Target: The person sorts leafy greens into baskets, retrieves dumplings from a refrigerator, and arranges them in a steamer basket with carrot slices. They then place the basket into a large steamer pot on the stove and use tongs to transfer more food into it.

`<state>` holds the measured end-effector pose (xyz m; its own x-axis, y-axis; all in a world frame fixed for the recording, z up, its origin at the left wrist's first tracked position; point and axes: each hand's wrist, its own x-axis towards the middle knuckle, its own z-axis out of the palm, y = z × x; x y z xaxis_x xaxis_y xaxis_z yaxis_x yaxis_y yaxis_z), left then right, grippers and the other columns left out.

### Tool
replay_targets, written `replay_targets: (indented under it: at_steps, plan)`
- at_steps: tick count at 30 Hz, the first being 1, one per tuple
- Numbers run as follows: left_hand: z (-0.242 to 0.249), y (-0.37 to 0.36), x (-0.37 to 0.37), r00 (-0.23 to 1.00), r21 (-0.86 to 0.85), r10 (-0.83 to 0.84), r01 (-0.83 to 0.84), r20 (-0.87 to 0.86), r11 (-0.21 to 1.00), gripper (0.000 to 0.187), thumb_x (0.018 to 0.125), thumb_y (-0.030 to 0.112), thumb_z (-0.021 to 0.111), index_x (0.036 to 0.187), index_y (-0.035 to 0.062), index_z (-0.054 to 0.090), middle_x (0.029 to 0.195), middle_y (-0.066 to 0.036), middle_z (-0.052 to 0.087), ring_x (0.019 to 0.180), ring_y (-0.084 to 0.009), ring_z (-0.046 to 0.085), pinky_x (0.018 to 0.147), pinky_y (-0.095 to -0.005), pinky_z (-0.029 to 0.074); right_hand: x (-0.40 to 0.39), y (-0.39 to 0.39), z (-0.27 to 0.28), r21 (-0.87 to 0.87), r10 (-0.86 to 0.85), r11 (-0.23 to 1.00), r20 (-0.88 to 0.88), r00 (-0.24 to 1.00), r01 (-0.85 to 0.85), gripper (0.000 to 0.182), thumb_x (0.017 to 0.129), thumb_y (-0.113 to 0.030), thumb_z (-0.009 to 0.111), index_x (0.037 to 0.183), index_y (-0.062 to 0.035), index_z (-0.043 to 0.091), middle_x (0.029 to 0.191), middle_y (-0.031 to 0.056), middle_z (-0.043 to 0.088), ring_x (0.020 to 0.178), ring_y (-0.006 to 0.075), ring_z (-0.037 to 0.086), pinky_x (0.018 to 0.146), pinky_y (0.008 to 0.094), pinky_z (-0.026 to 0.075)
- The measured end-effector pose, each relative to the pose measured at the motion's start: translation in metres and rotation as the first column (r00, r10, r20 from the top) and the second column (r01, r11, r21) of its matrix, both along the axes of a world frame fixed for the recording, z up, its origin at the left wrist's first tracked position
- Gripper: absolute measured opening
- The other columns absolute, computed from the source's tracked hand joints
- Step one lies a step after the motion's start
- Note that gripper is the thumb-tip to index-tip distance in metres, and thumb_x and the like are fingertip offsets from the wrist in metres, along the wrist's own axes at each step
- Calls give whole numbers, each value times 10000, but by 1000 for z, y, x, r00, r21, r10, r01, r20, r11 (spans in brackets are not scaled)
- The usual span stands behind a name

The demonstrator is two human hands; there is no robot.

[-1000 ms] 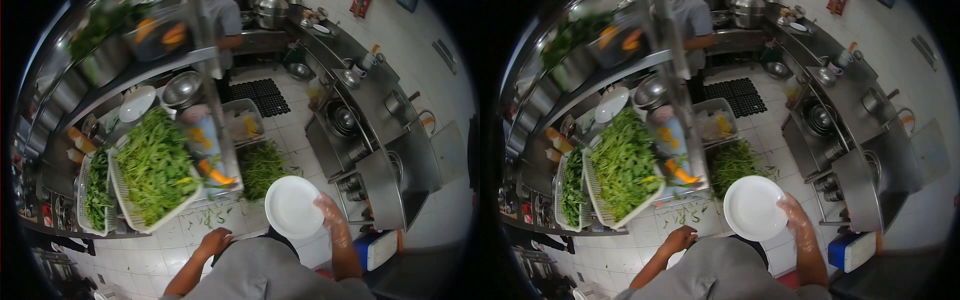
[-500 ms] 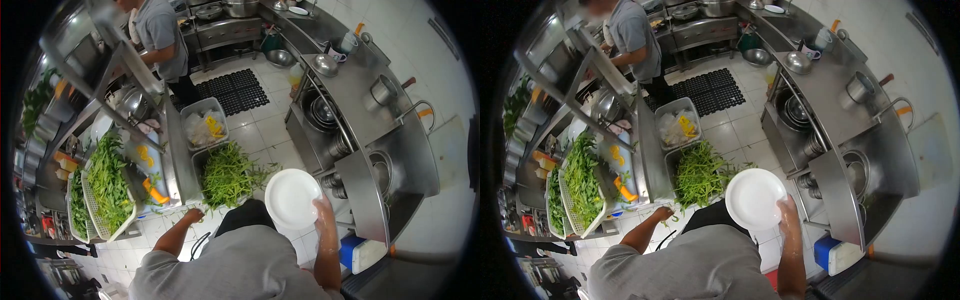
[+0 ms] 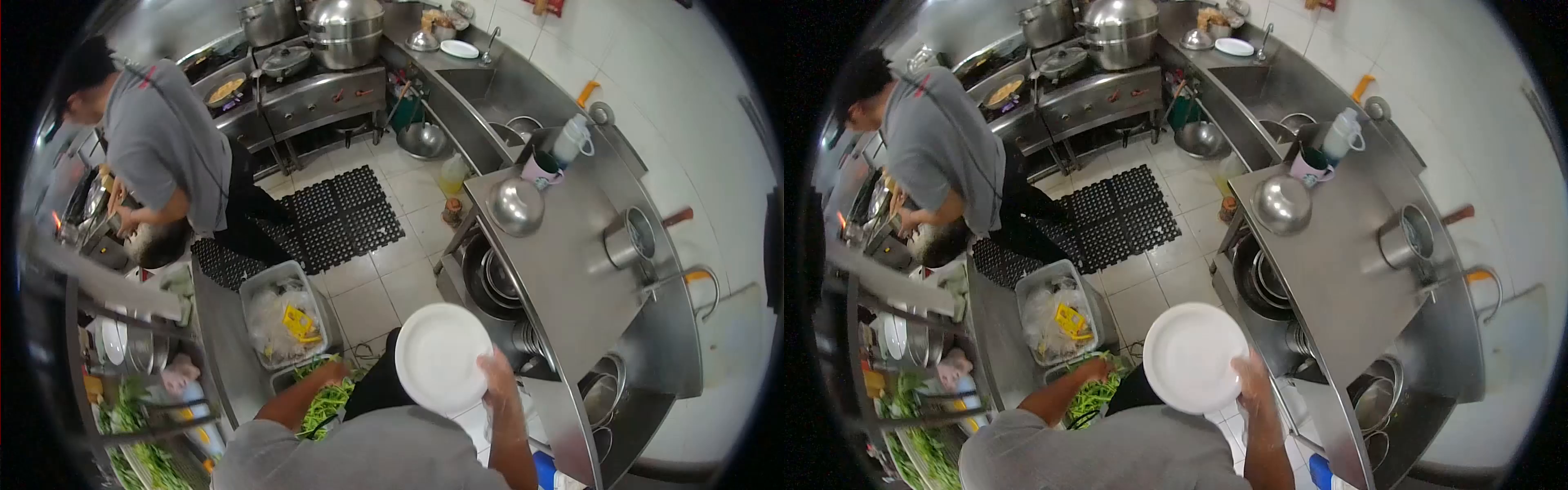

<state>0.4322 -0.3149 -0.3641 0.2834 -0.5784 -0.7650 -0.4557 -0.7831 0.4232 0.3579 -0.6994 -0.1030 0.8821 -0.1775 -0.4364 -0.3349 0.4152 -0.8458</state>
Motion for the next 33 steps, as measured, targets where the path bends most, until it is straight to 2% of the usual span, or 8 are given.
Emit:
replay_targets:
  at_steps: [6,9,11,22,23,25,27,33]
  plan:
    - [72,-72,181,440,-484,867,-826,-232,289,287,888,296,527,960,48,654,790,-118,665,706,-260,634,696,-368,496,184,-23,6,-69,60,996,75,995,-54,434,831,-108,535,1236,31,465,1131,181,563,1031,267,573,826,377,500]
    - [71,-85,234,543,-553,832,-730,-112,402,334,888,327,516,974,35,651,874,-139,673,783,-284,643,743,-378,498,268,-43,-13,-293,113,956,385,916,5,434,845,-144,551,1221,55,466,1161,191,557,1044,280,574,872,394,492]
    - [95,-92,260,716,-530,688,-542,115,653,340,882,332,515,994,43,654,960,-165,665,886,-323,631,807,-407,486,341,-45,13,20,-2,1000,264,965,-4,454,852,-168,558,1221,76,457,1187,189,544,1068,279,561,905,386,479]
    - [14,15,304,663,-176,663,-649,347,740,298,887,271,454,946,34,626,960,-194,638,903,-385,604,800,-477,476,738,-134,-3,167,-242,968,443,863,186,551,819,-174,578,1269,88,399,1168,186,541,1017,293,581,830,370,539]
    - [27,14,288,281,-266,896,-886,345,380,247,850,236,477,887,37,619,904,-194,639,846,-371,618,741,-473,492,773,-153,-20,159,-231,972,486,843,174,555,812,-170,574,1270,87,398,1172,182,541,1015,298,582,819,363,543]
    - [-1,55,265,627,-2,663,-726,410,688,222,843,246,516,877,54,623,867,-146,662,732,-305,637,628,-426,517,826,-173,-21,85,-298,954,388,872,288,560,819,-155,541,1290,95,370,1188,203,526,1044,307,570,823,365,545]
    - [13,52,259,-412,77,908,-910,-74,-407,222,849,268,533,901,73,627,824,-82,665,683,-217,636,574,-360,512,867,-187,-18,121,-354,935,375,857,334,553,828,-140,516,1299,99,356,1195,216,514,1058,316,560,836,373,542]
    - [45,39,300,-740,21,664,-669,-109,-743,240,838,290,547,905,74,627,757,-47,641,640,-170,621,537,-308,487,972,-231,-22,125,-519,854,290,804,506,510,865,-78,416,1313,130,289,1242,266,448,1102,376,521,912,439,517]
